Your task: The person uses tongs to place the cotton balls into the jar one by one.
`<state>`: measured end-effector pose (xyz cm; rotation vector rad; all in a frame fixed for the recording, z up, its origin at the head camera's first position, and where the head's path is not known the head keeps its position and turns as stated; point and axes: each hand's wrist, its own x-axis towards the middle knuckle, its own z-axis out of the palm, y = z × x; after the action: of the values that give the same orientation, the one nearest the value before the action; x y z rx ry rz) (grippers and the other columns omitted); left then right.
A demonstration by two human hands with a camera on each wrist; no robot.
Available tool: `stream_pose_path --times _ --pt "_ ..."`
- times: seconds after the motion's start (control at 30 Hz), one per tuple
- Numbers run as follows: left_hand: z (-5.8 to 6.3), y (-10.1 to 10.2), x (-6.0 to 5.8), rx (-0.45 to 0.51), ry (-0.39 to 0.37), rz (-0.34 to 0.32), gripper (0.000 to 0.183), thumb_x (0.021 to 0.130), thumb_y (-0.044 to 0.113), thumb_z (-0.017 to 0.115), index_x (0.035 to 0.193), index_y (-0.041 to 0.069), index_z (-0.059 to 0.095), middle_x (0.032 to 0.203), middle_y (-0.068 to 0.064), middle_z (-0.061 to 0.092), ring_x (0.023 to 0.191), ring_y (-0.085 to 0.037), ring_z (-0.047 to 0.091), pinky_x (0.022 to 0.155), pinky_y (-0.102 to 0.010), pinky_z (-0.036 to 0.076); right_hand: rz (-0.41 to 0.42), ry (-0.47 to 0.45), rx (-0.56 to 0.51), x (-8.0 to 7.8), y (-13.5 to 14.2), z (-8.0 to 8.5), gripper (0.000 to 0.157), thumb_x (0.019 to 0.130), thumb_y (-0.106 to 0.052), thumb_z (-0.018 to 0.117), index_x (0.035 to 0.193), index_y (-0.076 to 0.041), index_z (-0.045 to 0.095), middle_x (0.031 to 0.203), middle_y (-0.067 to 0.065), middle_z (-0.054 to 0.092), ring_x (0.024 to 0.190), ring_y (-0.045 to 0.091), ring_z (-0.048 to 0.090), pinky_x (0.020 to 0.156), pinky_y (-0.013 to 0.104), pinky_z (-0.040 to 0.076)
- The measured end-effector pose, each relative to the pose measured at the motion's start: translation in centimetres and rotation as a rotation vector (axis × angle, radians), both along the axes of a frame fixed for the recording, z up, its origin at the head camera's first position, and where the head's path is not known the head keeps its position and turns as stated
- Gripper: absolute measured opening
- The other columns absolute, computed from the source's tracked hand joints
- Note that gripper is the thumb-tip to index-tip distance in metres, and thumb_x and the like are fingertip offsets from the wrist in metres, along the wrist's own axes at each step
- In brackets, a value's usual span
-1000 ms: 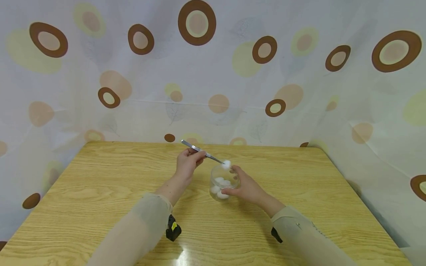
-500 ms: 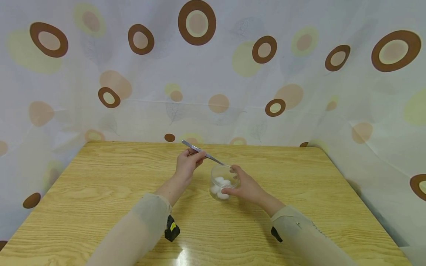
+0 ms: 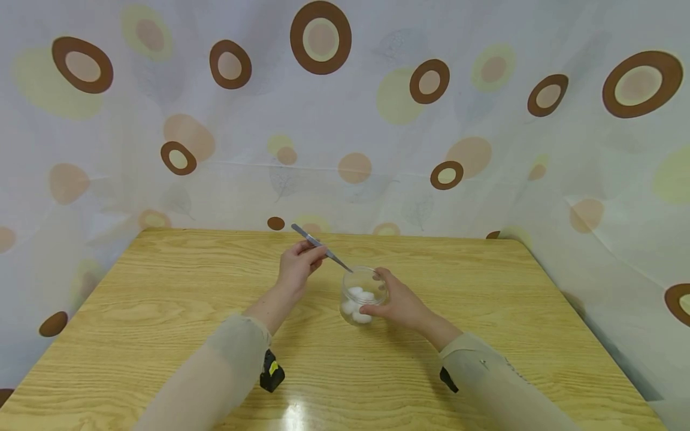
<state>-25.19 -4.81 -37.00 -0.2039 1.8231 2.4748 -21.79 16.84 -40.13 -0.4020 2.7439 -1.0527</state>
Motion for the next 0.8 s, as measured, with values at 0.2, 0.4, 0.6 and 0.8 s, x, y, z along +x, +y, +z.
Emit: stream_pose_path --times 0.2,0.4,0.6,0.8 --pt "-0.3 -0.4 -0.1 -0.020 0.000 -0.001 0.032 0.089 0.007 0.059 0.119 -0.001 0.056 0.082 0.012 0.061 0.075 0.001 0.060 0.078 -0.017 0.049 -0.002 -0.002 -0.002 0.0 0.0 0.0 0.090 0.076 -0.042 0.074 0.143 -0.007 0.025 0.144 0.013 0.040 0.129 0.034 0.043 0.100 0.053 0.040" --pt "-0.5 -0.7 0.0 -0.049 0.010 0.002 0.031 0.088 0.006 0.059 0.117 -0.003 0.056 0.081 0.012 0.062 0.072 0.002 0.061 0.073 -0.014 0.049 -0.007 -0.002 -0.002 0.0 0.1 -0.1 0.089 0.076 -0.041 0.074 0.143 -0.007 0.025 0.144 0.012 0.040 0.129 0.033 0.043 0.100 0.052 0.041" --pt "-0.6 -0.9 0.1 -0.132 0.012 0.005 0.030 0.087 0.009 0.061 0.115 -0.001 0.058 0.077 0.015 0.062 0.069 0.004 0.061 0.073 -0.016 0.047 -0.003 0.000 0.001 0.1 0.1 -0.1 0.090 0.076 -0.042 0.074 0.143 -0.008 0.025 0.144 0.012 0.040 0.129 0.034 0.043 0.100 0.052 0.040" --pt "-0.7 -1.2 0.1 -0.200 0.013 0.000 0.032 0.087 0.008 0.061 0.117 -0.001 0.058 0.081 0.009 0.062 0.071 0.001 0.060 0.079 -0.024 0.050 -0.001 -0.010 -0.008 0.1 0.1 -0.2 0.091 0.076 -0.042 0.074 0.144 -0.008 0.024 0.145 0.013 0.039 0.130 0.033 0.042 0.099 0.052 0.041"
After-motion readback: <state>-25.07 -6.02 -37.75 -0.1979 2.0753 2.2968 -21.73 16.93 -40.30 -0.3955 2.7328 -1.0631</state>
